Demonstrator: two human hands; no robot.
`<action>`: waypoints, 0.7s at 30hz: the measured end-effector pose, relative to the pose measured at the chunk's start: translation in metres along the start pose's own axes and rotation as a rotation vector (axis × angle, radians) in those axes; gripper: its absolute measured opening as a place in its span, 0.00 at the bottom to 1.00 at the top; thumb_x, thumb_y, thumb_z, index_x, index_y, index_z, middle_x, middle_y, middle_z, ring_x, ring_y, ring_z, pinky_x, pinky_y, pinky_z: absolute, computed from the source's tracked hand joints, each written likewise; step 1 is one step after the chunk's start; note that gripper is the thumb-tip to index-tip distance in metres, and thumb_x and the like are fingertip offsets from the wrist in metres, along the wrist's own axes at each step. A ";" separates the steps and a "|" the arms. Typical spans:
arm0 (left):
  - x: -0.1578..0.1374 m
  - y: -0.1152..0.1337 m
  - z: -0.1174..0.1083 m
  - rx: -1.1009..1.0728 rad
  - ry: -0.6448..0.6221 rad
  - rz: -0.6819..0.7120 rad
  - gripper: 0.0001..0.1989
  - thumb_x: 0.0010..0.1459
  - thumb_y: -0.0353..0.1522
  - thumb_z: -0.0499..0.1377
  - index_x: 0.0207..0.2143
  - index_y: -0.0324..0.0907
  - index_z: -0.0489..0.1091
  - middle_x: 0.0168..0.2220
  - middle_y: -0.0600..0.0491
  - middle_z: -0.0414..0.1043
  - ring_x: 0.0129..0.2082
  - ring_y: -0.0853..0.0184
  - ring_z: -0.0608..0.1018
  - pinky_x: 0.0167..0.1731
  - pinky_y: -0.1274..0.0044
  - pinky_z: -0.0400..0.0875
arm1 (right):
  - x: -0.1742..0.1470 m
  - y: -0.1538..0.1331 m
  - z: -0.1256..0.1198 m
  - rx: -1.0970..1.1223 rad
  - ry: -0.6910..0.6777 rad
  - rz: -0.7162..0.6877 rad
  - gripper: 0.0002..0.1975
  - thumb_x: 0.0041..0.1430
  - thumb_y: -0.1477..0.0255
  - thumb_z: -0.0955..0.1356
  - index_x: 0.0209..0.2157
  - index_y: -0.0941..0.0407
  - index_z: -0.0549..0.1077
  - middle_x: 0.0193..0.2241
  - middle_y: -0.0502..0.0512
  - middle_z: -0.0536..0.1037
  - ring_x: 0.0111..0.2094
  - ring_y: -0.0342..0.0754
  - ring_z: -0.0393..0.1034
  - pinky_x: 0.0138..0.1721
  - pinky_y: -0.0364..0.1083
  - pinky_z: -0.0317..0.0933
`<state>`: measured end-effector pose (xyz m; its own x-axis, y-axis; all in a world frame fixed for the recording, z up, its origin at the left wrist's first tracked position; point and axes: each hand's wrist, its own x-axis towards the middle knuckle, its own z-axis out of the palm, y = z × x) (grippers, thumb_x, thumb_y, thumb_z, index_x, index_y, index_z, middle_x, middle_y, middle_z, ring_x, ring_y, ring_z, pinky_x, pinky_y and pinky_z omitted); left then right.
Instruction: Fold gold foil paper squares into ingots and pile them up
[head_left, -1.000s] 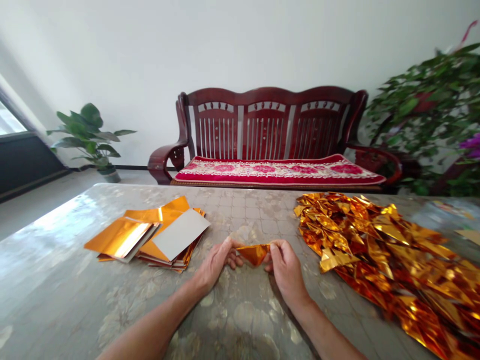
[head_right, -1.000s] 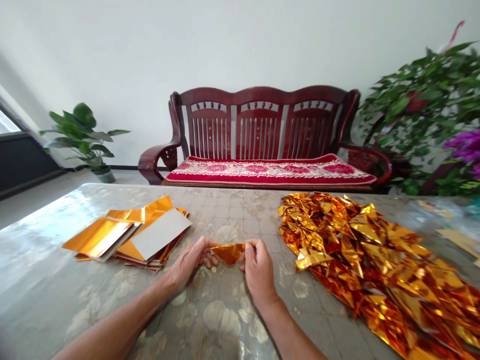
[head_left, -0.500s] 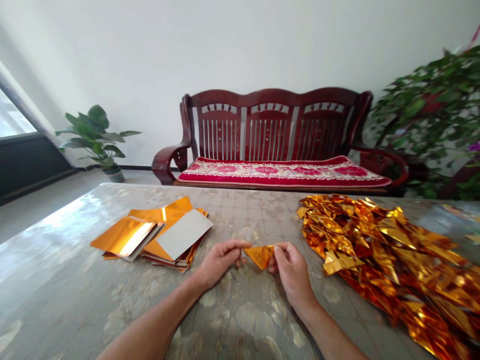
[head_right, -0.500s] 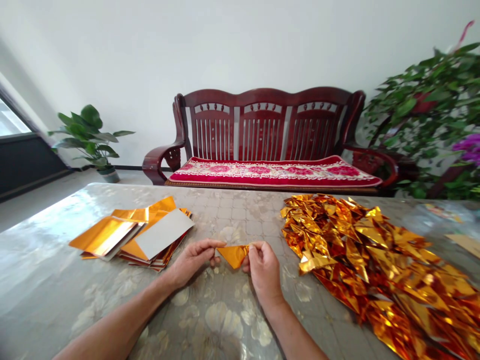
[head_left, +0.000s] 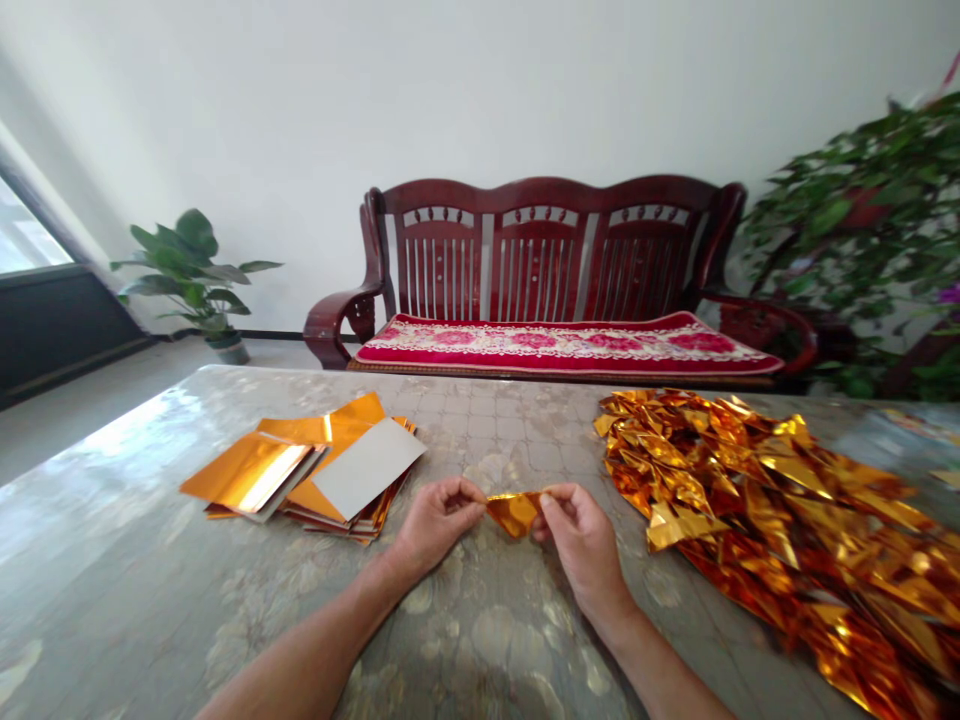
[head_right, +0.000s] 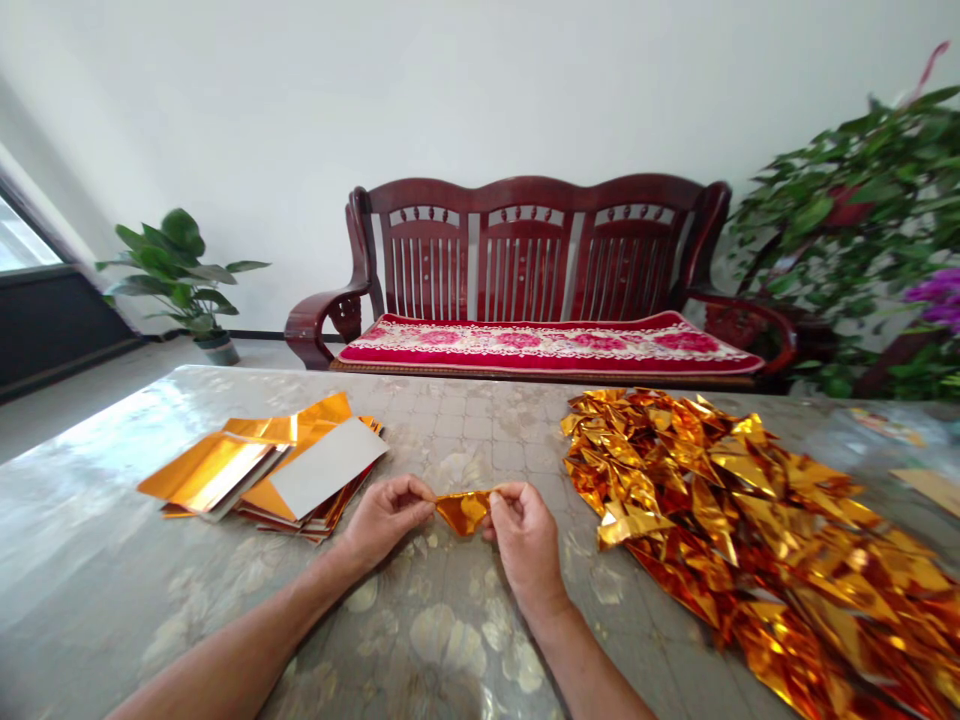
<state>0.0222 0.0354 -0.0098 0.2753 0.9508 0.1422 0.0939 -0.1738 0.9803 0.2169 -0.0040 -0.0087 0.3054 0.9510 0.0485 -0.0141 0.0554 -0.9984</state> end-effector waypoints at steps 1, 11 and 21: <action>0.000 0.000 -0.001 0.057 0.017 0.016 0.05 0.51 0.32 0.62 0.28 0.38 0.74 0.25 0.55 0.74 0.25 0.72 0.73 0.28 0.81 0.66 | 0.000 0.001 -0.001 -0.017 -0.022 -0.035 0.14 0.53 0.59 0.70 0.35 0.54 0.68 0.24 0.50 0.76 0.24 0.47 0.73 0.25 0.44 0.68; -0.002 0.008 -0.014 0.414 -0.076 0.305 0.06 0.60 0.27 0.58 0.37 0.42 0.76 0.34 0.55 0.75 0.36 0.69 0.75 0.38 0.79 0.66 | 0.006 -0.004 -0.024 -0.615 -0.277 -0.488 0.05 0.60 0.73 0.65 0.35 0.52 0.73 0.31 0.49 0.78 0.34 0.46 0.73 0.38 0.43 0.64; -0.009 0.016 -0.018 0.472 -0.221 0.385 0.08 0.65 0.28 0.55 0.41 0.43 0.74 0.37 0.53 0.72 0.39 0.69 0.75 0.40 0.79 0.66 | 0.009 -0.004 -0.029 -0.670 -0.356 -0.521 0.07 0.60 0.76 0.64 0.35 0.51 0.72 0.33 0.48 0.77 0.36 0.46 0.72 0.39 0.43 0.63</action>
<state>0.0044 0.0290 0.0075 0.5593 0.7313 0.3903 0.3460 -0.6338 0.6918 0.2469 -0.0044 -0.0050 -0.1946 0.8987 0.3929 0.6312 0.4214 -0.6512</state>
